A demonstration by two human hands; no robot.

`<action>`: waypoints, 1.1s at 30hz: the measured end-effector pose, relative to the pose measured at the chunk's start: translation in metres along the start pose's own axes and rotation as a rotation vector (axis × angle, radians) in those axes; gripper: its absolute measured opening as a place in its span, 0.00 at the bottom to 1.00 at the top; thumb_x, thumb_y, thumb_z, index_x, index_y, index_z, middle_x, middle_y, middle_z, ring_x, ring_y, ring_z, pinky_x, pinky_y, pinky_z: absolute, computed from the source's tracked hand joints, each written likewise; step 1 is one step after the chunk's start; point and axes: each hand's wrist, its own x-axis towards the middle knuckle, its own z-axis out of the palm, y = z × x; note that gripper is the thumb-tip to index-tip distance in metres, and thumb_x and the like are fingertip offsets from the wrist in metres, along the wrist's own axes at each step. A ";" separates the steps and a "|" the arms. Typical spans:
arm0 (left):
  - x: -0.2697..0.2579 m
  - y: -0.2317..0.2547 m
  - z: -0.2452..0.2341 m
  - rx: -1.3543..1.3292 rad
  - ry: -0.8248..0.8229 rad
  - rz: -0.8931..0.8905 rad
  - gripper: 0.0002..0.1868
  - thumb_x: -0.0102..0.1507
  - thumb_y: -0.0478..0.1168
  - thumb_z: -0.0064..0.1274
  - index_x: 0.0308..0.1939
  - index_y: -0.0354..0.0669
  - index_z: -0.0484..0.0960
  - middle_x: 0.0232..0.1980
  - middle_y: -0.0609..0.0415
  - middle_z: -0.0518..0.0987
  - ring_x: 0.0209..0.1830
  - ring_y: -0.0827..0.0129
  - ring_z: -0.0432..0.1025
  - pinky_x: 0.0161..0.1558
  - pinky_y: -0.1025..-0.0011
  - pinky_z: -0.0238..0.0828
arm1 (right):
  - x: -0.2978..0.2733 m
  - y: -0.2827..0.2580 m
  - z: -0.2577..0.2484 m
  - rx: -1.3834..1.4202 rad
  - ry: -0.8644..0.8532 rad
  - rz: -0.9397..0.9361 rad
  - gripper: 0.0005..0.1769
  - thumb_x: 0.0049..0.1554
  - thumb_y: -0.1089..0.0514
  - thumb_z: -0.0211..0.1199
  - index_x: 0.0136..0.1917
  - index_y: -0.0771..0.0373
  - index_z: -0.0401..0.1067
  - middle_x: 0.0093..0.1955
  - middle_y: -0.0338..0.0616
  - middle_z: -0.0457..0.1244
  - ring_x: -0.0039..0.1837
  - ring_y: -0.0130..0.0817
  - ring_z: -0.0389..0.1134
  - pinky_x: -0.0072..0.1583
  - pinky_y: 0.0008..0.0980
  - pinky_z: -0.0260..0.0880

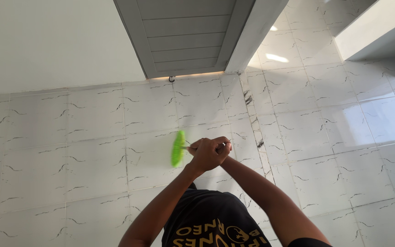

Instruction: The person sweeps a white tiled floor using a green broom with a long handle. They move systematically across the room, sweeping debris into a pile and maneuvering around a small colorful ball and a cardboard box.

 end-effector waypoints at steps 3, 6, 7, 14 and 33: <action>-0.001 0.003 -0.001 -0.028 0.000 0.030 0.07 0.66 0.38 0.52 0.37 0.39 0.82 0.19 0.56 0.78 0.14 0.74 0.70 0.22 0.75 0.66 | 0.000 0.039 0.007 0.021 -0.088 0.063 0.32 0.67 0.47 0.59 0.28 0.64 0.53 0.25 0.36 0.48 0.29 0.25 0.43 0.34 0.33 0.47; 0.002 0.008 -0.002 -0.073 0.008 0.055 0.07 0.66 0.37 0.51 0.36 0.40 0.82 0.23 0.54 0.81 0.19 0.73 0.75 0.27 0.75 0.72 | 0.000 0.074 0.004 0.669 -0.240 -0.136 0.17 0.62 0.55 0.59 0.34 0.62 0.62 0.32 0.29 0.52 0.34 0.21 0.51 0.38 0.28 0.52; 0.004 0.009 -0.001 -0.073 0.015 0.050 0.07 0.66 0.37 0.51 0.36 0.40 0.82 0.24 0.54 0.81 0.21 0.72 0.76 0.28 0.75 0.73 | -0.002 0.082 0.002 0.643 -0.226 -0.103 0.14 0.62 0.54 0.59 0.37 0.62 0.64 0.34 0.30 0.54 0.38 0.21 0.54 0.40 0.28 0.55; 0.000 -0.009 -0.003 -0.185 0.014 -0.023 0.10 0.69 0.39 0.49 0.38 0.39 0.83 0.27 0.55 0.82 0.24 0.77 0.77 0.31 0.75 0.74 | -0.006 0.083 -0.019 0.028 -0.258 0.163 0.11 0.58 0.51 0.61 0.49 0.57 0.76 0.47 0.34 0.68 0.52 0.28 0.69 0.53 0.33 0.71; 0.032 0.043 -0.044 -0.060 0.214 0.071 0.06 0.64 0.35 0.54 0.36 0.38 0.84 0.19 0.55 0.78 0.16 0.78 0.71 0.22 0.78 0.64 | 0.011 0.013 -0.084 -0.044 -0.051 0.058 0.05 0.55 0.56 0.65 0.41 0.59 0.75 0.37 0.34 0.70 0.42 0.26 0.72 0.44 0.30 0.72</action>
